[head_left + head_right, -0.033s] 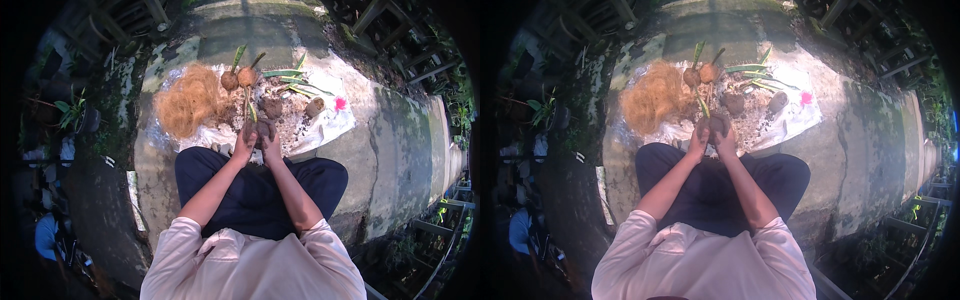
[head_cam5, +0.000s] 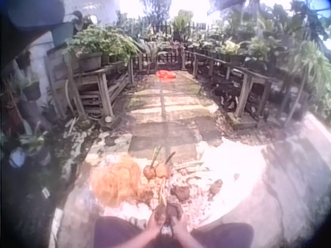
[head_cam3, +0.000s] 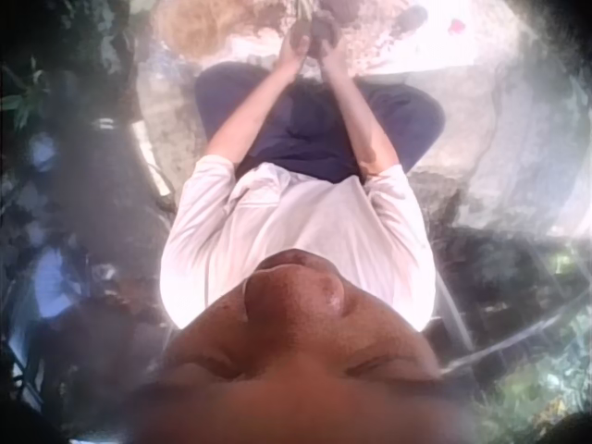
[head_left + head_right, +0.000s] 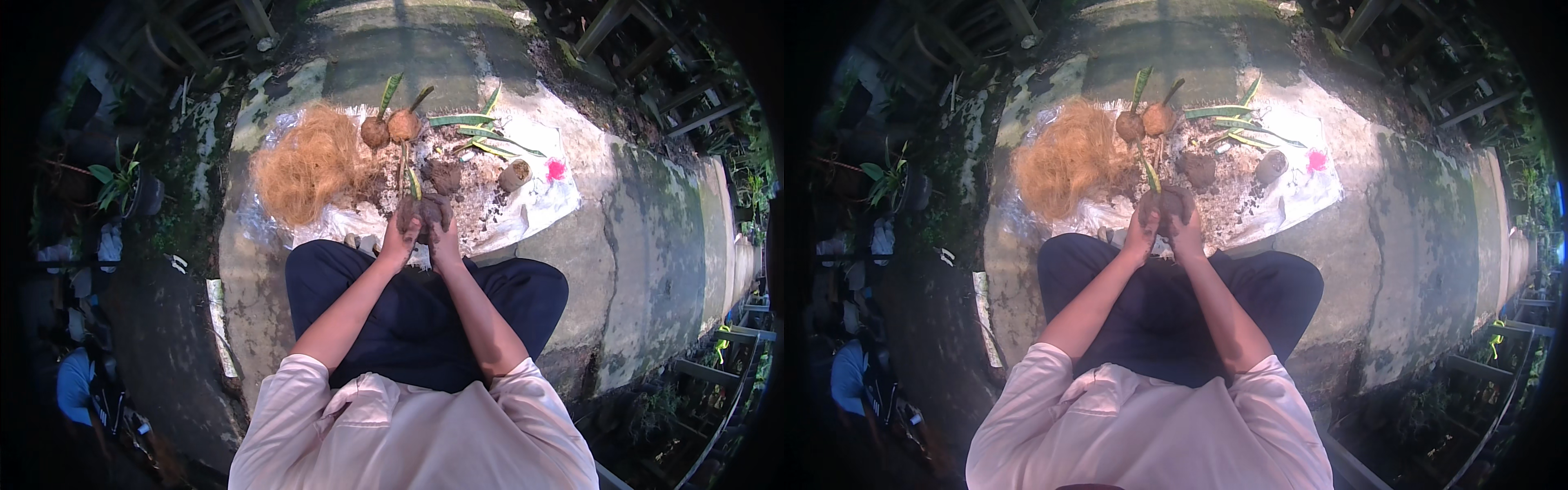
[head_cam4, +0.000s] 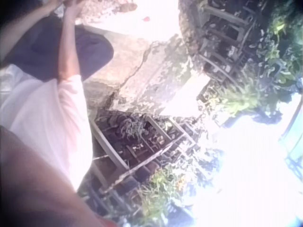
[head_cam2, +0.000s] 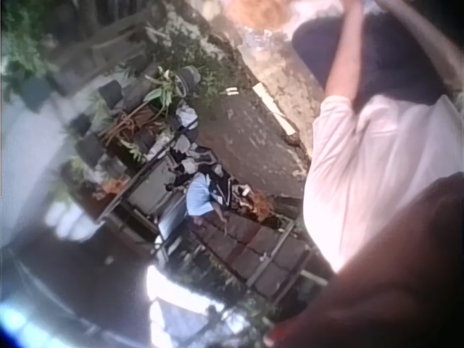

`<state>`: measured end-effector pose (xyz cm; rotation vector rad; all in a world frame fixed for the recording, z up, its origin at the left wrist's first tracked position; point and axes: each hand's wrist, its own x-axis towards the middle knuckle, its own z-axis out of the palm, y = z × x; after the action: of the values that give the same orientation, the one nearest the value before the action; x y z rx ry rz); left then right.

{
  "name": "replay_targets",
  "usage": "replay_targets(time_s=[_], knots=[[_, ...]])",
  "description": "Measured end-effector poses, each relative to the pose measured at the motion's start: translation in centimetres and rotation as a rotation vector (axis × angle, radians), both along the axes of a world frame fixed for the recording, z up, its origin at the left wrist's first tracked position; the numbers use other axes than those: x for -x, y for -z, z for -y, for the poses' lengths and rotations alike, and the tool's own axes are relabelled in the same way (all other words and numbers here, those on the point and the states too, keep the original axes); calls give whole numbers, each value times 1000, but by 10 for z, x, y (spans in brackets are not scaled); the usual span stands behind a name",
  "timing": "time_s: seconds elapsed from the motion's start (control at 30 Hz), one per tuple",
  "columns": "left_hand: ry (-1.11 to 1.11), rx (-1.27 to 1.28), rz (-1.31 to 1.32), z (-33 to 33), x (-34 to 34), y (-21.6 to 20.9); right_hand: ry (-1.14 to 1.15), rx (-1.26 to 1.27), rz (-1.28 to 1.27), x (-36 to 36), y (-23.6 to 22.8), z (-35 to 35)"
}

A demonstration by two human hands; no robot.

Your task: The person sits cross-legged on the ground and uses both hands to knead and shape a lump of dark clay into a rounded form. They repeatedly press, roll, and smooth the material on a white sheet laid out on the concrete floor.

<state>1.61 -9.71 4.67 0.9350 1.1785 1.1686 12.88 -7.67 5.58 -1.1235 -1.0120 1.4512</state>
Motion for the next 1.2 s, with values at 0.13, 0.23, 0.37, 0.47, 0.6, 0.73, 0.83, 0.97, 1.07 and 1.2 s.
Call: replay_targets(time_s=[0.13, 0.23, 0.37, 0.47, 0.6, 0.73, 0.83, 0.97, 1.07, 1.2], knots=[[-76, -238, -1, -13, -6, 9, 54, -7, -165, -4, 15, -3], [-237, -259, 40, -22, -8, 1, 83, 31, -157, 3, -6, -5], [-268, -68, 415, -28, -3, 1, 39, -418, 389, 16, 1, 3], [-315, 241, 797, -34, 17, -1, -189, -513, 666, 12, -6, 4], [-238, 257, 908, -36, 21, 1, -120, -632, 798, 12, -15, -14], [-239, 338, 883, -32, 8, -13, -163, -585, 751, 18, -18, -26], [-210, 423, 943, -33, 15, 8, -120, -661, 872, 29, -19, -20], [-47, 493, 822, -25, 24, 17, -102, -621, 1068, 35, -25, -7], [-37, 585, 807, -24, 27, 25, -189, -626, 1076, 30, -28, -3], [-85, 483, 821, -30, 13, 13, -258, -600, 645, 10, -13, -22]])
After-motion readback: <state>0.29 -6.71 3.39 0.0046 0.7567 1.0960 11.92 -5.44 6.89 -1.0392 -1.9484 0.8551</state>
